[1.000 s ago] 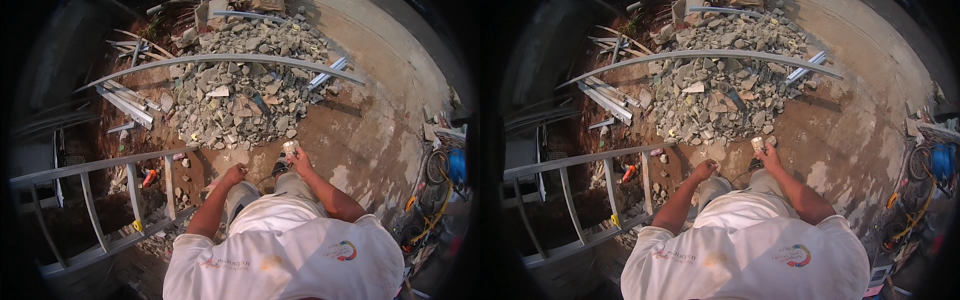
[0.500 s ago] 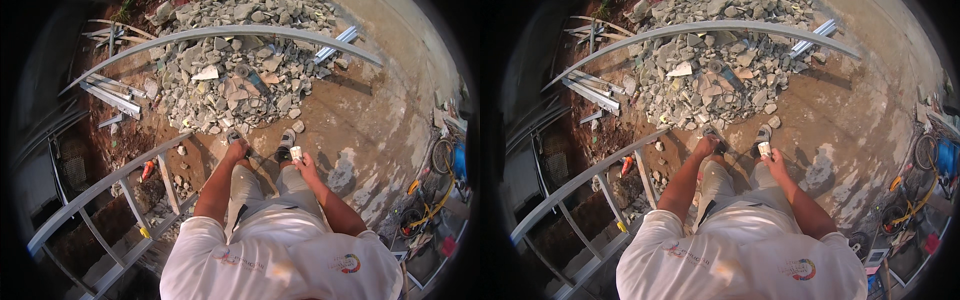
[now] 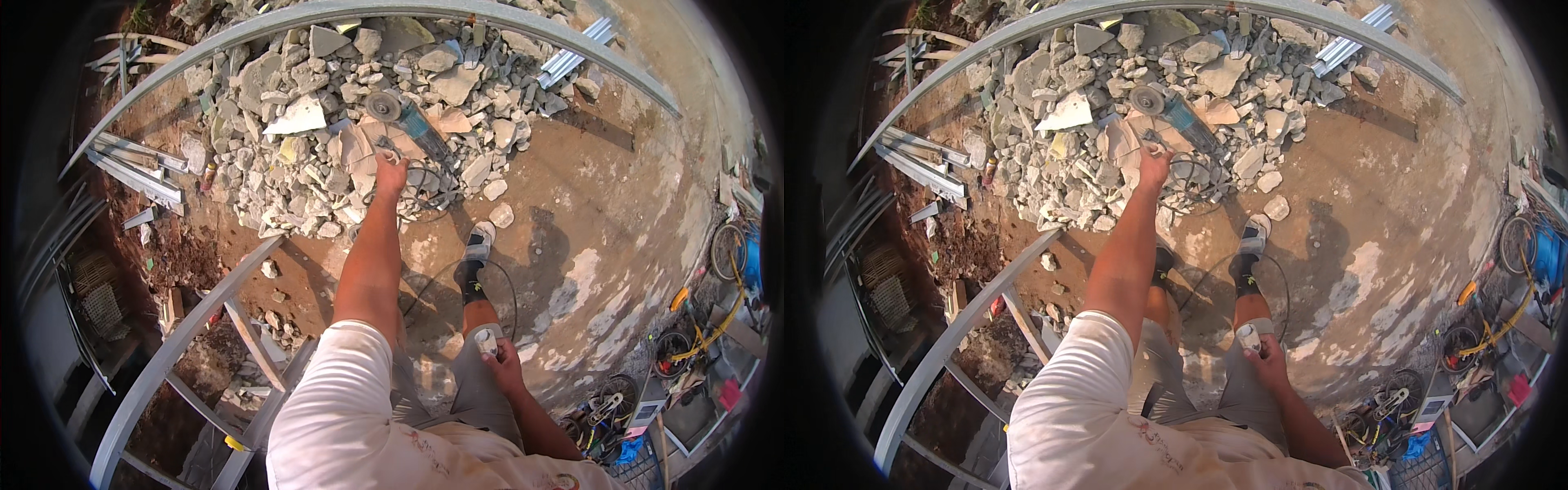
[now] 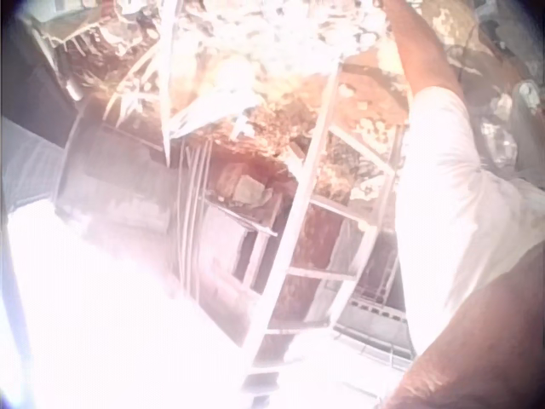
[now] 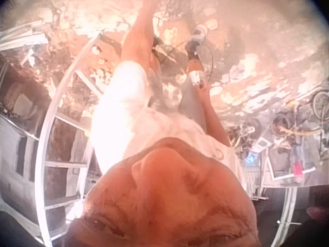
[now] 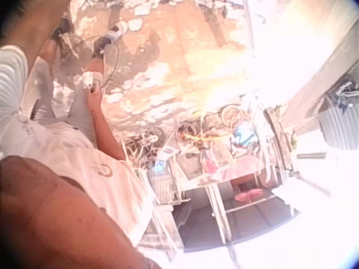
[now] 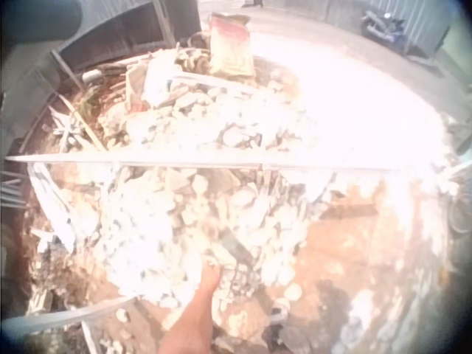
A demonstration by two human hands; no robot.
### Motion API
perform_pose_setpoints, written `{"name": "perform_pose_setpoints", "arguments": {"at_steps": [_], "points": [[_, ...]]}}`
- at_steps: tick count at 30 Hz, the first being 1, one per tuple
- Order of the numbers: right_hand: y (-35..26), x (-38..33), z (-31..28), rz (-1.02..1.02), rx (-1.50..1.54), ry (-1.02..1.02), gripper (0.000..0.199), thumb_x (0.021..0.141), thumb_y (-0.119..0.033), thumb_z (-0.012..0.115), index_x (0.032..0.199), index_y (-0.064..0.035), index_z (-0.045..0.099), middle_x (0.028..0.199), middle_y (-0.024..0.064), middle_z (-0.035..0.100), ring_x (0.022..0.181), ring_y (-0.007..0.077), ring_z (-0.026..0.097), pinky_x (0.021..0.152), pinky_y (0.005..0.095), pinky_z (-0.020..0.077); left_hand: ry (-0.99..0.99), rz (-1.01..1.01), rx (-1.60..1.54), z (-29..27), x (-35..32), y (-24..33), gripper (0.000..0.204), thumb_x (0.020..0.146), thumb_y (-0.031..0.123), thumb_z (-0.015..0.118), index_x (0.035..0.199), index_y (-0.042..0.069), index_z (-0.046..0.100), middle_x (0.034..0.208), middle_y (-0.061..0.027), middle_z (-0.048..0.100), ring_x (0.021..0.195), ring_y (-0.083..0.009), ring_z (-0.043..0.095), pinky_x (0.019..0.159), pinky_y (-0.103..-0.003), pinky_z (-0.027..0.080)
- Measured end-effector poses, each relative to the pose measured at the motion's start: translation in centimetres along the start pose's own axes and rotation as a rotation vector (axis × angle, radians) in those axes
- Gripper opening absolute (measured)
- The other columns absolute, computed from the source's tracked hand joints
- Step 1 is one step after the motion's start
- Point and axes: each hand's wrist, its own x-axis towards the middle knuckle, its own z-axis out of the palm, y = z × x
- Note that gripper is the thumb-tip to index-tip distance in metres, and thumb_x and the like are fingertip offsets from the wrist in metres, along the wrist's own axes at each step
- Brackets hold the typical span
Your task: The person walks through a cluttered construction area, picks up a long metal bar, and uses an angle grinder to cut it. The person then sets the grinder down and walks back toward the starting area.
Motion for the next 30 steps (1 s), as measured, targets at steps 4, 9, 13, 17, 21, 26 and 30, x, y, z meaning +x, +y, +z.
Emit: {"name": "perform_pose_setpoints", "arguments": {"at_steps": [4, 9, 13, 17, 21, 26, 30], "points": [[-0.4, 0.2, 1.5, -0.003, -0.094, -0.052, 0.033, 0.088, -0.005, 0.067, 0.118, -0.0030, 0.053, 0.106, 0.0038, 0.062, 0.093, 0.0099, 0.058, 0.082, 0.0271, 0.0457, 0.063, -0.047, -0.141, 1.4, 3.5, 0.4, 0.065, 0.082, 0.021, 0.076, 0.126, -0.001, 0.035, 0.101, -0.0174, 0.058, 0.085, -0.0234, 0.058, 0.071, -0.035, 0.049], [-1.8, 0.6, 2.1, -0.023, -0.087, -0.021, 0.031, 0.088, -0.005, 0.066, 0.116, -0.0025, 0.054, 0.105, 0.0039, 0.062, 0.093, 0.0100, 0.058, 0.082, 0.0274, 0.0459, -0.074, -0.123, -0.294, 0.4, 2.1, 1.3, 0.054, 0.084, 0.017, 0.077, 0.120, 0.001, 0.039, 0.097, -0.0133, 0.058, 0.076, -0.0187, 0.057, 0.062, -0.031, 0.048], [-4.3, 1.6, 3.6, -0.031, -0.054, -0.047, 0.026, 0.089, -0.008, 0.066, 0.110, -0.0035, 0.052, 0.096, 0.0012, 0.059, 0.087, 0.0065, 0.053, 0.079, 0.0245, 0.0436, -0.113, 0.006, -0.227, -4.7, -1.4, -0.8, 0.032, 0.087, 0.018, 0.074, 0.106, -0.001, 0.057, 0.085, -0.0062, 0.061, 0.076, -0.0156, 0.055, 0.069, -0.030, 0.046], [-9.1, 1.0, 4.6, -0.210, -0.285, -0.038, 0.029, 0.088, -0.013, 0.068, 0.112, -0.0021, 0.056, 0.102, 0.0043, 0.061, 0.091, 0.0109, 0.057, 0.084, 0.0285, 0.0452, -0.223, 0.239, -0.170, -10.8, -11.2, 2.3, 0.022, 0.092, 0.018, 0.068, 0.104, 0.001, 0.063, 0.081, -0.0007, 0.059, 0.072, -0.0098, 0.051, 0.066, -0.026, 0.043], [-15.1, -0.1, 6.1, -0.404, -0.405, -0.043, 0.029, 0.088, -0.015, 0.069, 0.111, -0.0021, 0.058, 0.098, 0.0075, 0.061, 0.088, 0.0140, 0.058, 0.081, 0.0289, 0.0461, -0.308, 0.344, -0.100, -19.4, -22.3, 8.0, 0.017, 0.096, 0.016, 0.061, 0.105, 0.002, 0.063, 0.081, 0.0007, 0.057, 0.076, -0.0084, 0.050, 0.069, -0.026, 0.043], [-20.2, -1.9, 6.2, -0.598, -0.326, -0.009, 0.028, 0.089, -0.014, 0.068, 0.112, -0.0016, 0.056, 0.097, 0.0080, 0.061, 0.085, 0.0145, 0.058, 0.078, 0.0308, 0.0474, -0.280, 0.598, -0.242, -25.2, -31.7, 15.7, 0.015, 0.101, 0.015, 0.054, 0.108, 0.003, 0.057, 0.088, -0.0015, 0.060, 0.079, -0.0093, 0.052, 0.073, -0.025, 0.043], [-21.5, -2.4, 5.1, -0.588, -0.141, -0.031, 0.030, 0.093, -0.016, 0.064, 0.114, -0.0014, 0.048, 0.094, 0.0073, 0.058, 0.085, 0.0134, 0.058, 0.077, 0.0301, 0.0477, -0.219, 0.669, -0.341, -27.6, -37.4, 20.7, 0.016, 0.103, 0.019, 0.053, 0.109, 0.004, 0.055, 0.092, -0.0039, 0.061, 0.082, -0.0096, 0.055, 0.075, -0.025, 0.044]]}}
